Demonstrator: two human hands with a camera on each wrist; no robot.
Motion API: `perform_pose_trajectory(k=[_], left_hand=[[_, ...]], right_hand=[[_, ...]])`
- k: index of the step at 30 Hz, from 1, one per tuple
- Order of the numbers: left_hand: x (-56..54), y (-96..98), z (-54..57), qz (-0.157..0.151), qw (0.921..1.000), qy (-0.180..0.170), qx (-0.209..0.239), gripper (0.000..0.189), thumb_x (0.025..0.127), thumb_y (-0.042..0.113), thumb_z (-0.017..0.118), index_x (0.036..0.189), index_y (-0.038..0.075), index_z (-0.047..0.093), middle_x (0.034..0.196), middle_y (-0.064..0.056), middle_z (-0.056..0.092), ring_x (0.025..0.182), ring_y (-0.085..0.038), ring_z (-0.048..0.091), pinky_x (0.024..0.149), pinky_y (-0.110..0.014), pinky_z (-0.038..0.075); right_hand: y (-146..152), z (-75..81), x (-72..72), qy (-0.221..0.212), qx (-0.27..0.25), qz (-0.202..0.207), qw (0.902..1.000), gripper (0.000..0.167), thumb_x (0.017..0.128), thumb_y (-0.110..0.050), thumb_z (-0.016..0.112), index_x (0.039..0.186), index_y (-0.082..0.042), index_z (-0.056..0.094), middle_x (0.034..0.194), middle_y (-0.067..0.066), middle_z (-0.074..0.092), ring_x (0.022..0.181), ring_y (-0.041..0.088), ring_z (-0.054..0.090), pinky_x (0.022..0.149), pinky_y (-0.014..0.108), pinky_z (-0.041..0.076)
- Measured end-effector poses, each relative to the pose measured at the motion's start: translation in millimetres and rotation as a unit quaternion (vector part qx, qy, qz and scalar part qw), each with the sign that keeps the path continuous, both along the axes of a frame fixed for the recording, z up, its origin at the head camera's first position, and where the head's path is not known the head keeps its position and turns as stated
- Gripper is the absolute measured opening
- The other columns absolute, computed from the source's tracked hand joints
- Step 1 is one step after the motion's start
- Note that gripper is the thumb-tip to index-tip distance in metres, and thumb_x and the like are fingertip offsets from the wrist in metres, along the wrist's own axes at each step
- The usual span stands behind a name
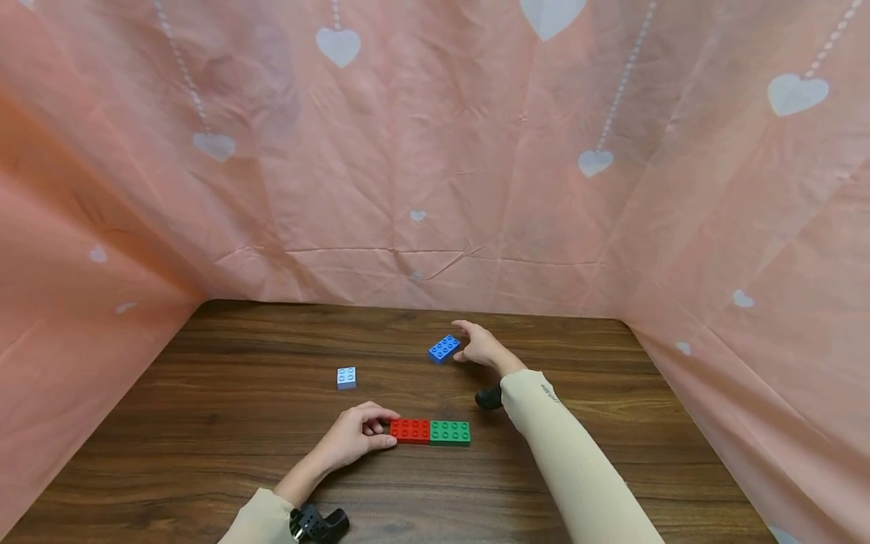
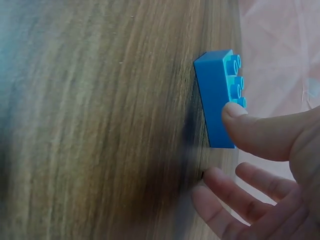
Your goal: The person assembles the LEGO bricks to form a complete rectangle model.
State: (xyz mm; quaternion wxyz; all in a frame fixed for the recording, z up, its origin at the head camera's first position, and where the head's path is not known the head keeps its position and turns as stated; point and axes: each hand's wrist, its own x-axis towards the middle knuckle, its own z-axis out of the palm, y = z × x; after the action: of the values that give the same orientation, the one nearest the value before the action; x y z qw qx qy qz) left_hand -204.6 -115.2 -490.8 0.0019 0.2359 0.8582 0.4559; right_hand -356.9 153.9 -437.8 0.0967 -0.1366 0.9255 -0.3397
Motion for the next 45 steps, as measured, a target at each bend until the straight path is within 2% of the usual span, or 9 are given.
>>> perform_pose_trajectory(k=[4, 16, 26, 32, 39, 45], left_hand=[[0.6, -0.4, -1.0, 0.001, 1.0, 0.003, 0.0, 0.032, 0.075, 0.023, 0.078, 0.104, 0.013, 0.07, 0.081, 0.005, 0.055, 0.071, -0.008, 0.051, 0.062, -0.023, 0.044], [3.7, 3.1, 2.2, 0.0, 0.9999, -0.013, -0.003, 0.032, 0.076, 0.021, 0.077, 0.106, 0.012, 0.07, 0.084, 0.004, 0.056, 0.072, -0.009, 0.051, 0.062, -0.023, 0.044], [3.7, 3.2, 3.0, -0.002, 0.9999, -0.012, -0.001, 0.032, 0.076, 0.021, 0.077, 0.106, 0.013, 0.069, 0.082, 0.005, 0.056, 0.07, -0.007, 0.05, 0.062, -0.023, 0.043], [3.7, 3.5, 2.4, -0.003, 0.9999, -0.016, 0.0, 0.032, 0.077, 0.022, 0.077, 0.107, 0.013, 0.069, 0.083, 0.004, 0.056, 0.071, -0.008, 0.05, 0.062, -0.023, 0.043], [3.7, 5.3, 2.8, -0.002, 0.9998, -0.019, -0.003, 0.032, 0.077, 0.023, 0.077, 0.107, 0.013, 0.069, 0.085, 0.005, 0.056, 0.072, -0.008, 0.05, 0.063, -0.023, 0.043], [3.2, 6.9, 3.0, -0.004, 0.9998, -0.018, -0.001, 0.032, 0.077, 0.024, 0.076, 0.107, 0.013, 0.069, 0.084, 0.006, 0.056, 0.072, -0.009, 0.051, 0.063, -0.023, 0.043]], right_hand=[[-3.2, -0.8, -4.3, 0.002, 0.018, 0.0, 0.9998, 0.073, 0.076, 0.001, 0.074, 0.14, -0.008, 0.04, 0.132, 0.024, 0.046, 0.122, 0.038, 0.042, 0.096, 0.049, 0.035], [-13.3, -4.2, -2.1, -0.005, 0.023, 0.009, 0.9997, 0.071, 0.077, 0.003, 0.071, 0.14, -0.011, 0.041, 0.133, 0.019, 0.046, 0.121, 0.033, 0.044, 0.095, 0.046, 0.037], [-15.2, -5.8, -0.2, 0.005, 0.058, -0.001, 0.9983, 0.051, 0.08, -0.001, 0.07, 0.129, -0.012, 0.056, 0.132, 0.018, 0.048, 0.119, 0.031, 0.045, 0.095, 0.045, 0.037], [-14.3, -8.0, -0.5, 0.018, 0.076, 0.0, 0.9969, 0.048, 0.081, -0.004, 0.07, 0.126, -0.013, 0.058, 0.13, 0.018, 0.05, 0.119, 0.032, 0.045, 0.094, 0.044, 0.039], [-12.7, -7.3, 0.6, 0.019, 0.072, -0.005, 0.9972, 0.045, 0.08, -0.005, 0.072, 0.124, -0.009, 0.06, 0.127, 0.018, 0.053, 0.115, 0.03, 0.048, 0.094, 0.044, 0.039], [-11.0, -8.9, 2.3, 0.028, 0.073, -0.011, 0.9969, 0.038, 0.079, -0.006, 0.074, 0.115, -0.006, 0.063, 0.118, 0.015, 0.058, 0.104, 0.026, 0.052, 0.091, 0.041, 0.04]])
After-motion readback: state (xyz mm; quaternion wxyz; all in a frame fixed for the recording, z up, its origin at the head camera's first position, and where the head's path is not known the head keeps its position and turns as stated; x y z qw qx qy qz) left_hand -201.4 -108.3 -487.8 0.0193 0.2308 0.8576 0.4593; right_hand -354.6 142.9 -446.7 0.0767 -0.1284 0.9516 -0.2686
